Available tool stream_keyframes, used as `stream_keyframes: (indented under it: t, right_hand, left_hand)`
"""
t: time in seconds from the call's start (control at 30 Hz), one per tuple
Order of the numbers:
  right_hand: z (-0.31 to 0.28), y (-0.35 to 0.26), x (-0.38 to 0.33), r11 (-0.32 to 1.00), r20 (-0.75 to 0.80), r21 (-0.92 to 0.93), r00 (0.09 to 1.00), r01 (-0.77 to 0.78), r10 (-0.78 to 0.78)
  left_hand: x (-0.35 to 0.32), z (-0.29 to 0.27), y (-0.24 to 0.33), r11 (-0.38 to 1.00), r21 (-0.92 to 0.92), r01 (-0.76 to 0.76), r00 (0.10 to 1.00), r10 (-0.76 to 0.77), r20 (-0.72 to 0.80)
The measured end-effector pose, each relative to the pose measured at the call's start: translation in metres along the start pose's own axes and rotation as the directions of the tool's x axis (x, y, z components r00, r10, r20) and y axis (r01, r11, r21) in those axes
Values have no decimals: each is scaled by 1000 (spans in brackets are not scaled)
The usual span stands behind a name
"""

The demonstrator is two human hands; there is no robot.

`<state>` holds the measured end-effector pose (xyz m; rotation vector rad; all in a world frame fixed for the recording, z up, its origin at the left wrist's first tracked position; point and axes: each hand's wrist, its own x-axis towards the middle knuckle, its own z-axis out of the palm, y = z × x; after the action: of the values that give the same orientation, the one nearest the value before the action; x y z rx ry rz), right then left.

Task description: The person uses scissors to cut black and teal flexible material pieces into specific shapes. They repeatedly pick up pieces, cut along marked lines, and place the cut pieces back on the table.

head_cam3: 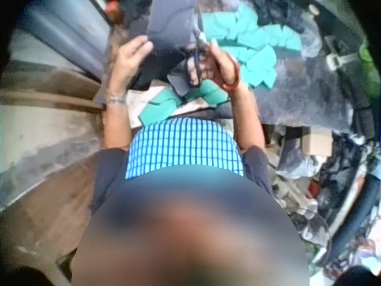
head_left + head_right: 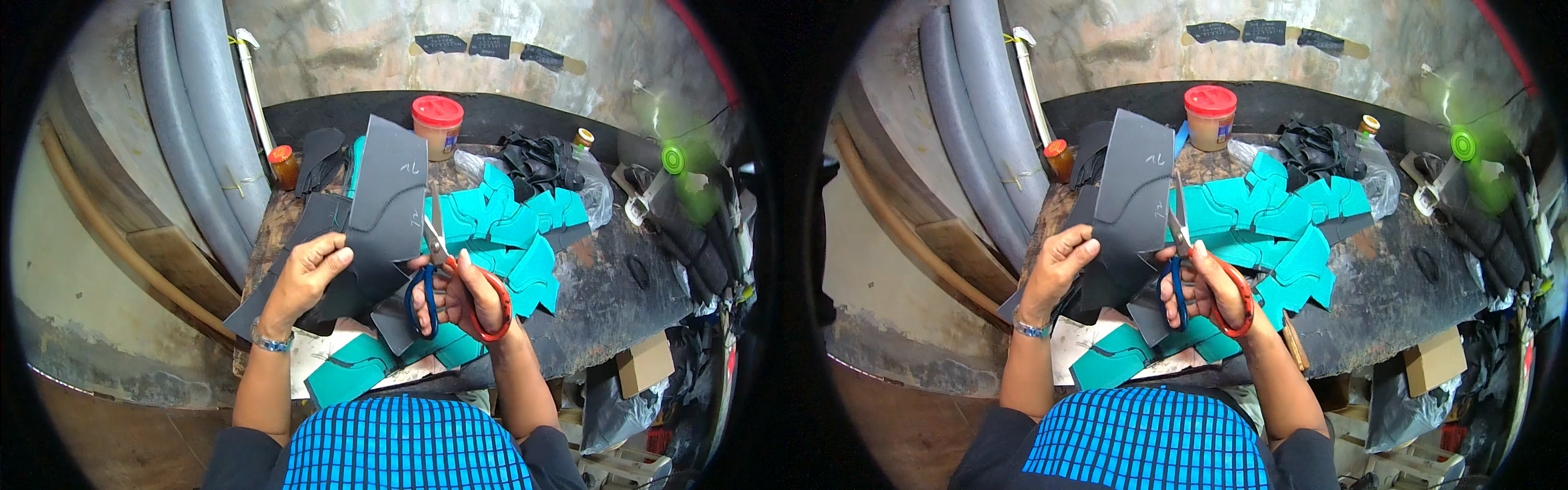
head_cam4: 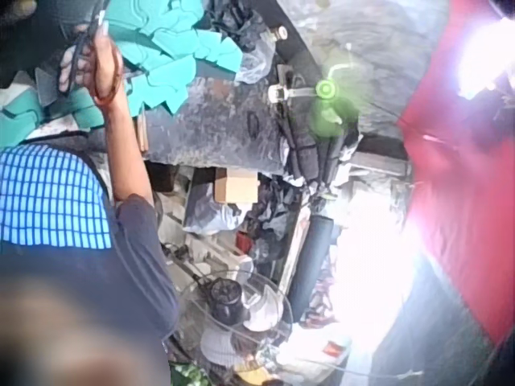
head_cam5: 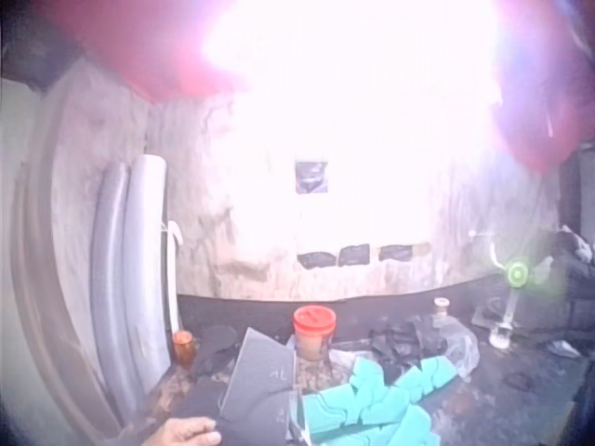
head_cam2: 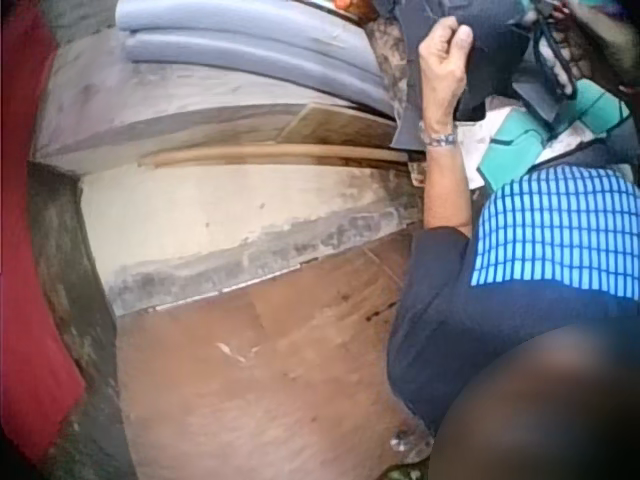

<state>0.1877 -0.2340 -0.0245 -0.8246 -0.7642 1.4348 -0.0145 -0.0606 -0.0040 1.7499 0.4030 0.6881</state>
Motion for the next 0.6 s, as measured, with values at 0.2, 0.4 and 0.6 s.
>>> stream_keyframes:
  t: [0.2, 0.4, 0.6]
  right_hand:
    - [20, 6, 14, 978, -210, -185, 968, 100, -139]
    - [27, 13, 16, 953, -342, -238, 903, 185, -260]
    - [33, 15, 5, 916, -431, -301, 818, 266, -380]
  left_hand:
    - [-11, 1, -2, 997, -27, 66, 997, -67, -32]
    - [-12, 8, 4, 989, -114, 98, 995, -100, -5]
    - [-9, 17, 6, 968, -163, 190, 969, -212, -127]
